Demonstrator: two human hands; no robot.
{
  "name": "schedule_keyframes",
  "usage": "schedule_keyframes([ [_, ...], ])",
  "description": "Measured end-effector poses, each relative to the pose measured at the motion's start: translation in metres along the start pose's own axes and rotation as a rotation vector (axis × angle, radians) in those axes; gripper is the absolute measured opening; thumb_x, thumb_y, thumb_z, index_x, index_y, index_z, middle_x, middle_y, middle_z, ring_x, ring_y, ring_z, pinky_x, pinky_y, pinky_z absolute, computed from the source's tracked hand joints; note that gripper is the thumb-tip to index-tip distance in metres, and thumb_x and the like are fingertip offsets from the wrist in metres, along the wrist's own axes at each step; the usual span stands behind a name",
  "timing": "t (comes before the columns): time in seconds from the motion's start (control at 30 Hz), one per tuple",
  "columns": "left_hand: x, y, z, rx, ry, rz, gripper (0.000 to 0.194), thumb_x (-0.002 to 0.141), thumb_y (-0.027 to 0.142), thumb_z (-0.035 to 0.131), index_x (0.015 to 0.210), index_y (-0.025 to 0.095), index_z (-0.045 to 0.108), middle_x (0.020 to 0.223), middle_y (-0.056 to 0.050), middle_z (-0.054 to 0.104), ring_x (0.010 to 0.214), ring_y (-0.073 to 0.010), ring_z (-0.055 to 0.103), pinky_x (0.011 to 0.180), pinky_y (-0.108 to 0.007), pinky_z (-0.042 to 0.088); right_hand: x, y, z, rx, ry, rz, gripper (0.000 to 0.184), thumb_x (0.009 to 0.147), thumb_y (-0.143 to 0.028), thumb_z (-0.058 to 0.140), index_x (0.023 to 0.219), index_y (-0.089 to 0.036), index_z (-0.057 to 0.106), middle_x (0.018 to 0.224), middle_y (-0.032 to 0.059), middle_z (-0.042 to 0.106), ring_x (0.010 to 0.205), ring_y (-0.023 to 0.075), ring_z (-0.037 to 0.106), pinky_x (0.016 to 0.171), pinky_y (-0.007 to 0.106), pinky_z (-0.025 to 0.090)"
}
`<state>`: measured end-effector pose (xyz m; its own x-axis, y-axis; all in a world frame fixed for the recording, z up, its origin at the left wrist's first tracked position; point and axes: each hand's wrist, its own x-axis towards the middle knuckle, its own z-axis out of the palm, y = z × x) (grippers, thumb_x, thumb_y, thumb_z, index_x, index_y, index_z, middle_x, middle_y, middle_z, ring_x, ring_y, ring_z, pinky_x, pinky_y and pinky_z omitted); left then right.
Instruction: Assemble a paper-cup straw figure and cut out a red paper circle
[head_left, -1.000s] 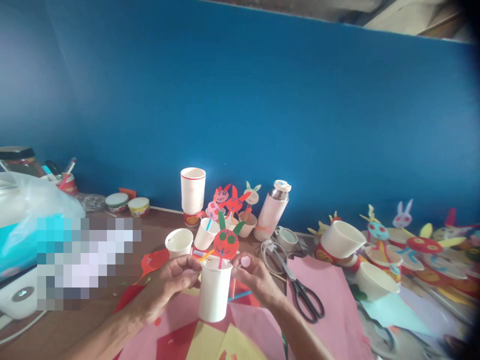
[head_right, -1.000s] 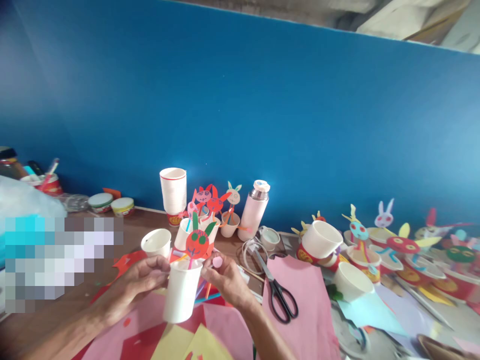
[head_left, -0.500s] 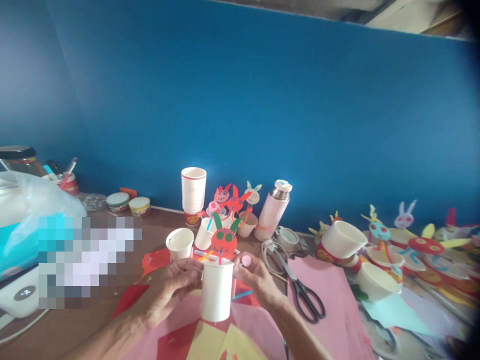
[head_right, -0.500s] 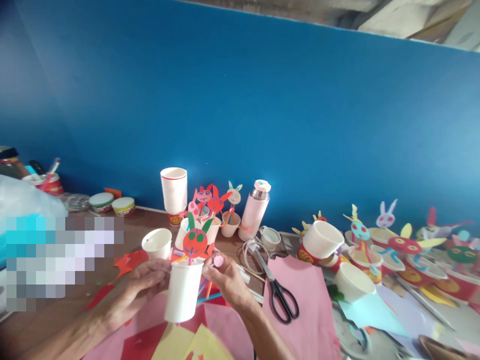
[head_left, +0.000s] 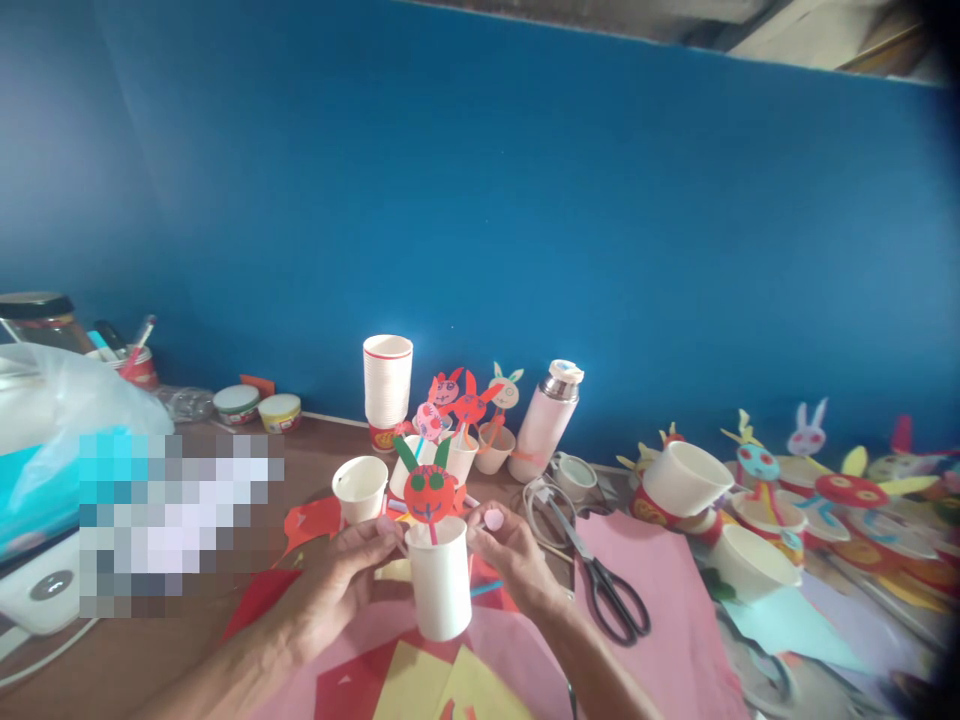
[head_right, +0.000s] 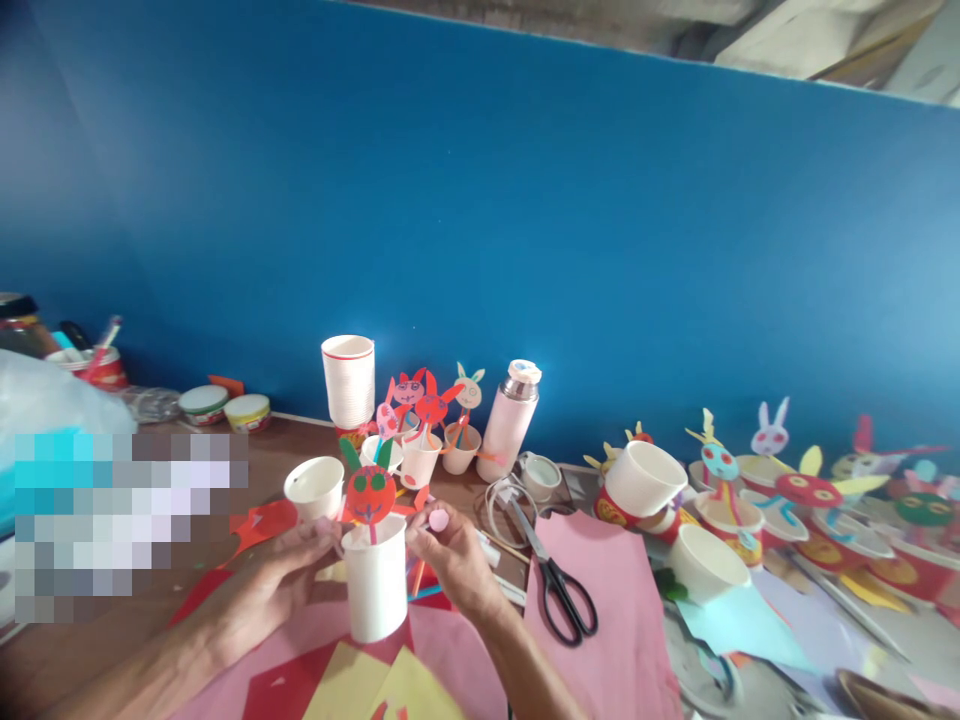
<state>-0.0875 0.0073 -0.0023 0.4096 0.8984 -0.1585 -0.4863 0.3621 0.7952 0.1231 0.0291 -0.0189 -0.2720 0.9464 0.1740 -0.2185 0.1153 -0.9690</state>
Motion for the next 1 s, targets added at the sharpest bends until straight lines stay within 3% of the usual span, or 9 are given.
schedule_keyframes([
  [0.13,0.001,0.0,0.0,0.085,0.012,0.026,0.018,0.087,0.025,0.053,0.088,0.015,0.068,0.094,-0.01,0.067,0.091,-0.0246,0.057,0.083,-0.045,0.048,0.002,0.011,-0.001,-0.025,0.007,-0.026,0.022,0.076,-0.034,0.067,0.072,-0.016,0.056,0.069,0.0002,0.055,0.062,0.0124,0.048,0.059,0.023,0.039],
  [0.3,0.003,0.0,-0.005,0.2,0.07,0.101,0.016,0.082,0.026,0.059,0.069,0.018,0.061,0.085,-0.003,0.064,0.083,-0.019,0.058,0.077,-0.032,0.047,0.003,0.011,0.0,-0.079,-0.046,-0.025,0.019,0.076,-0.03,0.066,0.07,-0.016,0.055,0.073,0.0004,0.058,0.063,0.0121,0.049,0.058,0.022,0.038],
  [0.53,0.006,-0.004,-0.011,0.332,0.04,0.068,0.013,0.079,0.03,0.062,0.071,0.019,0.061,0.08,-0.001,0.062,0.077,-0.0184,0.06,0.076,-0.032,0.046,-0.001,-0.001,-0.002,-0.185,-0.133,0.083,0.012,0.075,-0.021,0.066,0.069,-0.015,0.058,0.064,-0.0008,0.054,0.058,0.0118,0.047,0.052,0.022,0.037],
  [0.73,0.005,-0.007,-0.01,0.326,0.085,0.053,0.011,0.076,0.032,0.065,0.075,0.021,0.064,0.075,0.0,0.065,0.076,-0.0177,0.06,0.075,-0.03,0.047,0.0,-0.001,-0.001,-0.109,-0.132,0.095,0.019,0.072,-0.029,0.069,0.069,-0.014,0.058,0.064,-0.0018,0.052,0.057,0.0105,0.046,0.054,0.021,0.036],
  [1.0,0.008,-0.005,-0.014,0.374,0.05,0.08,0.015,0.078,0.032,0.063,0.076,0.017,0.062,0.081,-0.003,0.064,0.079,-0.018,0.058,0.077,-0.031,0.046,0.003,0.014,-0.002,0.06,-0.039,0.094,0.025,0.072,-0.038,0.072,0.073,-0.015,0.061,0.069,-0.0004,0.057,0.063,0.0118,0.051,0.061,0.022,0.041],
])
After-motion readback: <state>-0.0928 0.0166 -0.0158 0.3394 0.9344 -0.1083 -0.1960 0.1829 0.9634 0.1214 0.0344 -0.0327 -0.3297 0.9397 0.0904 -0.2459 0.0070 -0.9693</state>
